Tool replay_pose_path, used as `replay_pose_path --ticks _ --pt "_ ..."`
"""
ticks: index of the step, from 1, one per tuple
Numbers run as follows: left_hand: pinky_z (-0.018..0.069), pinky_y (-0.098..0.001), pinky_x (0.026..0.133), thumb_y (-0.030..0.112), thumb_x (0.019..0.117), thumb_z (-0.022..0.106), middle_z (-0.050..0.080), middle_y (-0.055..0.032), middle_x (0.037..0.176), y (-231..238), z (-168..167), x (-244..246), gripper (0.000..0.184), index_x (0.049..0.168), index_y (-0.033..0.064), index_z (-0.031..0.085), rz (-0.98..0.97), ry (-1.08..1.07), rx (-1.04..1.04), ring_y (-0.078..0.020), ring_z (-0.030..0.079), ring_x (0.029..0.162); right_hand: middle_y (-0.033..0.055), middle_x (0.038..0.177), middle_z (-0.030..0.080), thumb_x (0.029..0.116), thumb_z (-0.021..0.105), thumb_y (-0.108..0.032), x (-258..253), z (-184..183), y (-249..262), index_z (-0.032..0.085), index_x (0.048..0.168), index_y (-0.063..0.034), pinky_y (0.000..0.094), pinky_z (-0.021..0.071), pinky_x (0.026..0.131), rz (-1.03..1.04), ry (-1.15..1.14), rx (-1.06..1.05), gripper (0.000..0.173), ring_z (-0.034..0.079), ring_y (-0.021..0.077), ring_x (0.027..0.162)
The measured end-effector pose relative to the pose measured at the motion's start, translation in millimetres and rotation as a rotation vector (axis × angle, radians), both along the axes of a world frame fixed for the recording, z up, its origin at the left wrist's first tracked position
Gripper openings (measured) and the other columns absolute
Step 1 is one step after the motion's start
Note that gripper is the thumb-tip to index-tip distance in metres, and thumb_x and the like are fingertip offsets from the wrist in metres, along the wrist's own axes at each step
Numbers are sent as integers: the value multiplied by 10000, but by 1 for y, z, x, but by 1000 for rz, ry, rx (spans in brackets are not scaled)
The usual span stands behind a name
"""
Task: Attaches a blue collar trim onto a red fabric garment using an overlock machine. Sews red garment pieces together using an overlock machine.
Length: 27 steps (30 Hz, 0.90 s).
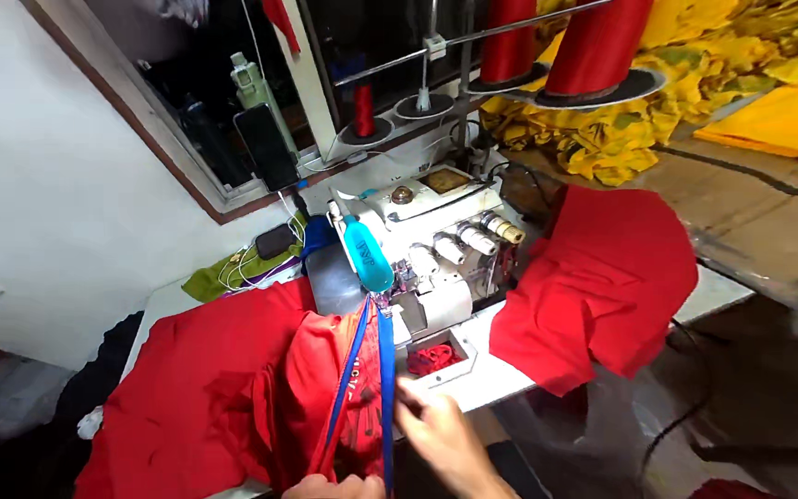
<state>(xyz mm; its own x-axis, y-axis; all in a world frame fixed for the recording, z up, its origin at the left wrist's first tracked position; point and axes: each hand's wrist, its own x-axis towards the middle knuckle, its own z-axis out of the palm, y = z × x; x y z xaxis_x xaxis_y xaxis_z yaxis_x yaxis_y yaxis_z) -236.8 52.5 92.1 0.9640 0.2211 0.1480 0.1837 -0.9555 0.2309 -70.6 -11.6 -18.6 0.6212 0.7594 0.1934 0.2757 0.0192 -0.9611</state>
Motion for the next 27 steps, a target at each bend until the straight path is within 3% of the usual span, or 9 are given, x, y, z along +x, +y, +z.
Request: replay_pose_path --ticks 4,7,10,12,15,18,20,23,27 --pt "505 -373 479 198 1008 588 661 -90 691 -7 -1 14 241 892 36 724 79 -95 107 -224 645 565 81 1146 724 890 618 -91 2 6 -14 756 1014 -78 286 548 975 2 -443 268 186 660 158 1135" --pt "477 -383 456 236 999 582 641 -97 692 -5 15 17 270 851 49 707 97 10 253 -240 626 541 29 1032 750 860 614 -141 7 9 -23 763 851 -151 368 552 846 46 -684 128 149 676 221 1007" --pt "532 -411 494 322 1004 594 680 -140 819 -8 0 12 329 933 35 741 115 145 256 -273 661 586 -17 951 754 922 536 -209 17 15 -38 772 865 -176 367 558 768 34 -673 26 245 692 180 908" --pt "504 -398 486 307 1009 587 647 -128 741 -14 -7 14 342 830 45 715 90 96 272 -268 633 563 -39 788 723 936 554 -328 17 16 -31 753 812 -183 339 542 672 -72 -645 -17 276 682 146 778" --pt "496 -390 522 214 979 605 631 -118 721 -22 0 21 289 750 58 691 65 -25 281 -267 627 609 -11 686 658 848 633 -269 23 19 -9 737 828 -137 344 532 538 -246 -625 -54 169 647 153 614" --pt "533 -386 581 150 942 624 679 -142 835 -24 2 23 216 766 52 701 50 -77 203 -275 665 724 44 1012 732 809 699 -161 40 23 13 751 1065 -90 350 607 759 -240 -660 77 271 715 183 902" --pt "553 -364 606 133 931 623 692 -150 874 -26 1 23 211 752 44 690 65 -103 149 -262 677 761 43 1127 734 817 683 -149 55 23 26 771 1066 -119 356 583 896 -127 -716 160 266 689 196 1083" --pt "524 -329 516 177 969 607 634 -107 776 -25 -3 22 241 791 37 688 154 -117 164 -215 639 634 -31 926 713 870 691 -181 68 22 32 757 891 -179 324 568 801 46 -744 171 69 670 142 956" --pt "500 -310 463 215 1001 570 621 -65 715 -19 -11 17 262 878 44 725 240 -118 208 -177 626 570 -54 829 716 888 684 -176 65 20 21 777 891 -195 312 544 751 159 -735 200 95 659 121 843"
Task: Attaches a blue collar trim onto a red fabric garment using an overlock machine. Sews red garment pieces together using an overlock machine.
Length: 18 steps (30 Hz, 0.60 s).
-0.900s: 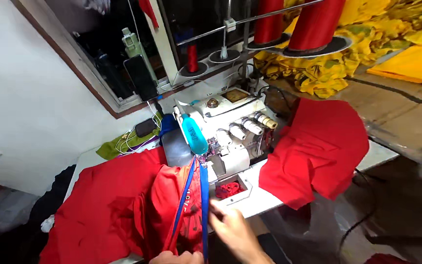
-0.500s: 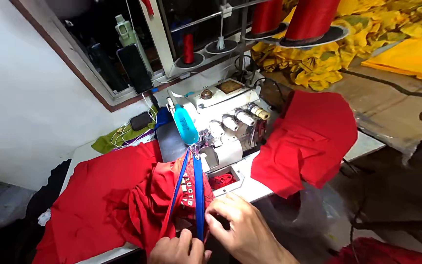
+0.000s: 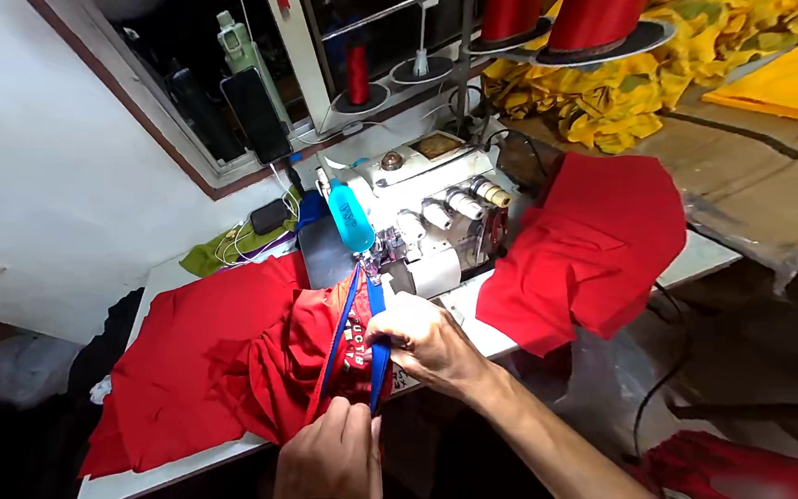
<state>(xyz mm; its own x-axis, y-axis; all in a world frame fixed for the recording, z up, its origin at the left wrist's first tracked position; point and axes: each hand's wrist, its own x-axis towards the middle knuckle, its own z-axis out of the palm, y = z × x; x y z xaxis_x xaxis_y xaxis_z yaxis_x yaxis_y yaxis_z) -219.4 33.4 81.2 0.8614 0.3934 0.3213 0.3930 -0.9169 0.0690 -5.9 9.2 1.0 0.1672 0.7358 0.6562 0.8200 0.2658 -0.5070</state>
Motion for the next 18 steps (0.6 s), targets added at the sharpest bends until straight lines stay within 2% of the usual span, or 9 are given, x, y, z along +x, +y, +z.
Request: replay_pose_path --ticks 3,7,10,11,12,14,16,18 --pt "540 -314 506 252 990 599 681 -64 777 0 3 0 247 949 44 728 17 -5 -50 -165 673 631 -52 814 723 905 674 -163 -2 -2 -9 784 903 -196 291 529 731 105 17 0 115 653 105 805" --pt "501 -293 460 300 978 608 666 -56 791 5 -2 1 267 993 59 723 25 -27 28 -154 647 594 -89 802 727 923 670 -206 1 4 -15 788 887 -220 269 512 715 159 -28 -8 124 645 79 791" --pt "452 -296 404 256 1005 572 603 -50 715 2 -6 4 274 862 76 721 10 -15 113 -164 586 511 -103 839 734 889 695 -240 -9 3 -17 784 875 -233 277 512 710 39 52 36 90 642 64 797" --pt "469 -320 404 243 1001 586 603 -65 694 -3 -6 6 282 813 69 703 -8 3 105 -184 597 503 -102 887 739 861 728 -253 -19 3 -17 777 885 -228 274 535 720 -64 139 39 59 652 56 824" --pt "488 -343 417 231 995 601 611 -78 679 -9 -6 9 291 778 60 693 -38 14 78 -203 613 511 -84 919 722 813 747 -233 -30 4 -17 760 906 -207 277 561 706 -202 239 25 97 659 59 830" --pt "482 -343 456 248 1000 592 590 -67 637 -18 -8 15 336 727 68 669 -107 9 50 -207 607 531 5 989 686 752 767 -130 -45 9 -14 703 1022 -113 325 567 665 -410 500 -121 277 656 111 789" --pt "461 -340 497 299 1019 564 571 -59 633 -19 -6 16 386 715 77 652 -142 8 26 -208 591 565 32 1055 673 804 715 -74 -40 10 -18 642 1174 -87 308 557 696 -362 889 -297 377 643 107 784" --pt "491 -347 544 348 991 599 606 -66 695 -16 -2 14 370 740 85 670 -146 25 12 -218 618 633 9 1025 708 818 688 -95 -36 6 -28 661 1199 -101 284 576 733 -288 1083 -372 383 677 83 817"
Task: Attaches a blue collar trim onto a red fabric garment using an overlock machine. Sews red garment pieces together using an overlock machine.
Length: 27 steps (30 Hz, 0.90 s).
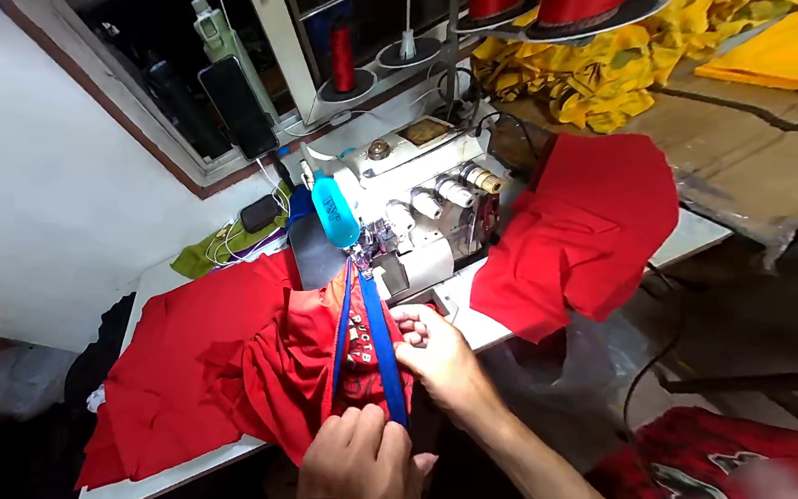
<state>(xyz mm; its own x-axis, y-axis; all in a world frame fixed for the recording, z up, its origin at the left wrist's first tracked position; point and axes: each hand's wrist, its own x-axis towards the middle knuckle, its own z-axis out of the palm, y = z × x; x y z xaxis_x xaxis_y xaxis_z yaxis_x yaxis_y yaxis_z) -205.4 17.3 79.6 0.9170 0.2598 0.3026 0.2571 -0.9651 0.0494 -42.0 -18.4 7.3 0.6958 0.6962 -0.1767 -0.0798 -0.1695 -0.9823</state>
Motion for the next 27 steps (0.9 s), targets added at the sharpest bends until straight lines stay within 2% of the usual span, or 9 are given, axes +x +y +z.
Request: replay_pose_path --ticks 2,5,7,13,18,20,23,25,27 --pt "538 -342 617 334 971 637 675 -98 850 -3 -4 -1 331 761 83 685 -3 -10 -22 -237 668 786 -17 1003 745 851 648 -105 -10 -1 -14 679 1225 -93 273 593 799 59 77 5 375 707 55 891" --pt "573 -363 883 284 985 633 684 -165 1275 -16 -16 -2 308 768 69 671 27 -10 -99 -303 654 1169 -52 866 733 874 609 -101 -32 -4 -36 720 1142 -101 240 578 698 62 117 49 290 688 26 772" --pt "537 -370 971 256 1008 602 631 -191 1386 -23 -22 -6 320 771 46 649 51 -2 -174 -323 620 1242 -61 828 725 891 612 -103 -40 -3 -48 733 1101 -111 222 570 665 73 149 67 243 678 17 730" --pt "500 -343 1041 218 1020 589 660 -204 1343 -26 -25 -12 289 812 28 651 42 -61 -250 -304 616 1271 -35 817 727 932 605 -91 -48 1 -58 741 1117 -75 213 565 650 113 193 114 230 674 26 707" --pt "501 -342 1032 214 1029 562 665 -196 1343 -27 -27 -14 296 817 28 651 16 -52 -224 -296 633 1252 -1 980 758 922 521 -41 -46 8 -67 707 1215 -21 230 591 771 181 229 185 347 706 32 849" --pt "516 -363 1003 213 1034 558 692 -218 1279 -29 -29 -16 306 821 16 654 -23 -56 -225 -317 647 1224 -25 952 736 942 491 -85 -45 11 -69 712 1167 -20 228 574 741 182 250 225 322 681 20 821" --pt "528 -385 993 194 1014 571 741 -193 1140 -27 -28 -15 268 846 17 682 -103 -82 -297 -306 672 1172 -39 771 705 1001 612 -240 -44 14 -62 766 994 -90 241 545 635 74 269 157 215 655 45 691" --pt "570 -369 903 221 1000 592 773 -108 1060 -11 -25 -5 260 875 39 730 -95 -164 -386 -216 716 1047 -27 736 700 996 633 -222 -44 10 -60 778 935 -93 253 543 617 -20 231 118 205 653 55 665" --pt "579 -355 843 240 996 580 753 -34 963 21 -26 17 252 955 80 771 -7 -293 -323 -165 698 952 -5 761 724 993 628 -157 -44 10 -65 767 945 -56 260 589 630 -82 233 121 179 688 70 677"
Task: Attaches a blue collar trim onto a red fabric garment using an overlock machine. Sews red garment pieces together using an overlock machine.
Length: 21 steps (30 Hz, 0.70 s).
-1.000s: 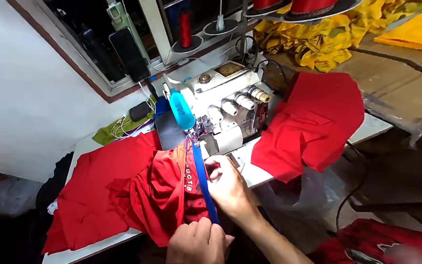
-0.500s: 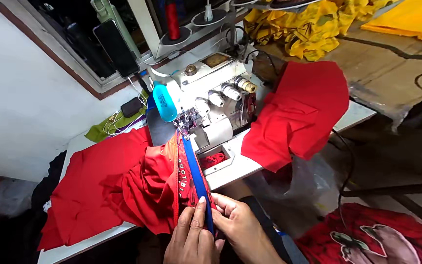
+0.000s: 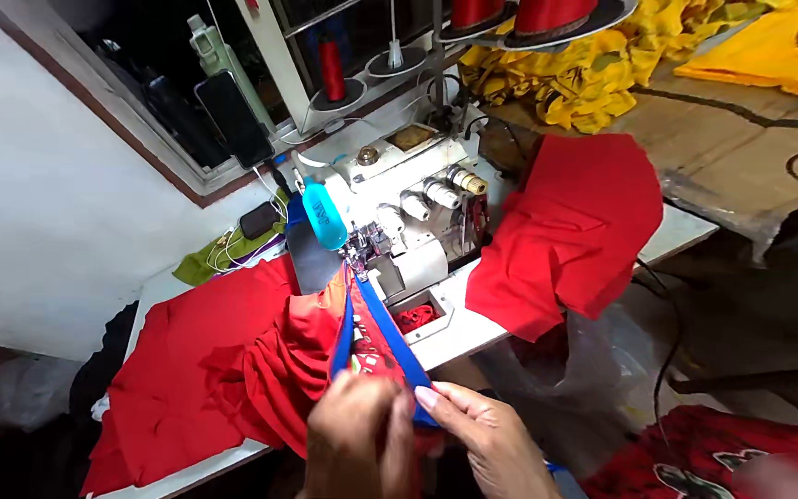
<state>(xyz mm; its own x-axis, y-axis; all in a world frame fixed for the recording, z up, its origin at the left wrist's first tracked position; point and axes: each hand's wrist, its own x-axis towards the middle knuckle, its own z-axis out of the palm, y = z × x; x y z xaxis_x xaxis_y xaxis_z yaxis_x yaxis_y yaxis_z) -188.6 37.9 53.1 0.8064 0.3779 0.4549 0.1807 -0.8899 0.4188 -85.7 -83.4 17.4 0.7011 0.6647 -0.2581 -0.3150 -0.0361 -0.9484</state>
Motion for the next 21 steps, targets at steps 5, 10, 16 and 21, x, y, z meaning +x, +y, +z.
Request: replay_pose_path --ticks 5,10,16,21 --pt "431 -500 1040 369 1022 482 658 0 1395 45 -21 43 429 1295 147 727 234 124 216 -284 582 1271 4 810 741 985 613 -78 0 5 -20 753 1003 -6 255 598 719 -15 41 -1 158 705 52 749" --pt "406 -541 1065 336 1041 435 656 1 1401 45 -18 44 416 1268 183 748 203 158 271 -309 584 1297 -19 817 744 986 599 -45 -1 4 -23 744 993 -8 242 592 741 -22 119 62 149 702 33 760" --pt "416 -484 1093 289 1038 429 652 20 1406 66 -14 54 410 1255 170 756 220 191 255 -261 589 1296 -16 806 728 994 603 -78 10 8 0 751 1010 -17 233 570 699 -22 137 32 161 684 36 742" --pt "498 -503 997 322 1040 428 643 -9 1411 104 -13 75 419 1299 185 728 299 265 234 -332 558 1299 19 754 716 964 611 -147 27 -8 54 775 896 -61 259 563 629 -113 164 143 198 679 91 691"
